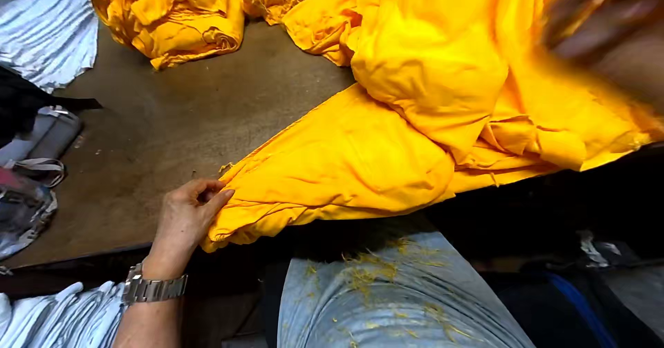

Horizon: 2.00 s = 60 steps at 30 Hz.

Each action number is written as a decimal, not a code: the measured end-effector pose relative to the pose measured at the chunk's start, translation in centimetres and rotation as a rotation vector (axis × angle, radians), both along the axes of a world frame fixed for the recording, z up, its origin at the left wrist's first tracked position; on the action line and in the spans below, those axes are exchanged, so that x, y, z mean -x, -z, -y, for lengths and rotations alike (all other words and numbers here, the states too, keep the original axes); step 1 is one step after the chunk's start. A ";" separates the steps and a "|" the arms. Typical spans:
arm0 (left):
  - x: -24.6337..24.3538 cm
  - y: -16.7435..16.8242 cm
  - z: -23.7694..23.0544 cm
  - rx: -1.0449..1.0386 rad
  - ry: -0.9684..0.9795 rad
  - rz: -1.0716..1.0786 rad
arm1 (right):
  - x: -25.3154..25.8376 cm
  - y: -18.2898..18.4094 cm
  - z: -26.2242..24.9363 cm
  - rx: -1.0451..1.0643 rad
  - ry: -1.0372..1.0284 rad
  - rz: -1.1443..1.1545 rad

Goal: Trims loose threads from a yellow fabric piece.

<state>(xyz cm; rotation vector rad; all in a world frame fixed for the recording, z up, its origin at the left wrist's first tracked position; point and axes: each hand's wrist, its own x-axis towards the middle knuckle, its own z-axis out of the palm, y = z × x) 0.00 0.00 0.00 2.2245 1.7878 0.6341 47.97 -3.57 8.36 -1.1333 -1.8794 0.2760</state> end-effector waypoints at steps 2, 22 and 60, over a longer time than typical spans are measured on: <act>0.5 -0.7 0.2 -0.011 0.044 -0.043 | 2.9 3.0 2.7 -0.022 -0.100 0.198; -1.3 -3.8 9.7 0.323 0.439 0.465 | 10.8 9.7 6.7 0.311 -0.259 -0.224; -7.0 0.0 1.4 0.084 0.103 0.618 | 14.6 8.6 -4.6 0.447 -0.398 -0.036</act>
